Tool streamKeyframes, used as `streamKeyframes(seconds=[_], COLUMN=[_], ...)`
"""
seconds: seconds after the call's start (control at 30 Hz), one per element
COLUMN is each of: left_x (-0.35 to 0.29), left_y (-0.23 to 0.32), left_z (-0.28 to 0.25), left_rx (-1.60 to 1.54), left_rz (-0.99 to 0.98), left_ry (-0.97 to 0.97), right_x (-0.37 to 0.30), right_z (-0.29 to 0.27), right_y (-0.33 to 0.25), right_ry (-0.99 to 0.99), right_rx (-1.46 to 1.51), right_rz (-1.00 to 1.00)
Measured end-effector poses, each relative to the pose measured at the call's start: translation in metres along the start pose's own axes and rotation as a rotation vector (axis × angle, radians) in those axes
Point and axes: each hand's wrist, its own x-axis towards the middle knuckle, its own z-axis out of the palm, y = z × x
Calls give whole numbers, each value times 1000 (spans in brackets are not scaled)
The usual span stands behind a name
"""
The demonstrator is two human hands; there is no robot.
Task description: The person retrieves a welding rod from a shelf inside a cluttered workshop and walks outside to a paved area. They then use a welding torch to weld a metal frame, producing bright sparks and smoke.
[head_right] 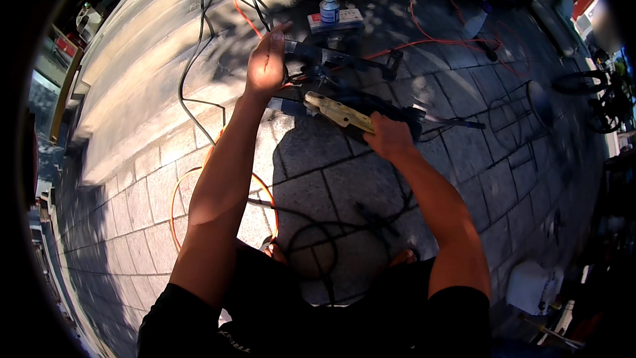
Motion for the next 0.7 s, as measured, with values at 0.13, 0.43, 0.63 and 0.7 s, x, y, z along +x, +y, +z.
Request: streamKeyframes(seconds=[0.13, 0.43, 0.63, 0.7], left_x=[-11, -45, -51, -50], left_y=[13, 32, 32, 36], left_z=[9, 57, 64, 59], left_rx=[109, 223, 280, 284], left_rz=[82, 247, 262, 257], left_ry=[-172, -460, -498, -513], right_x=[1, 5, 7, 5], right_z=[0, 3, 3, 1], right_y=[-3, -8, -10, -13], right_ry=[15, 50, 76, 127], right_rx=[18, 2, -38, -15], right_rz=[37, 23, 12, -6])
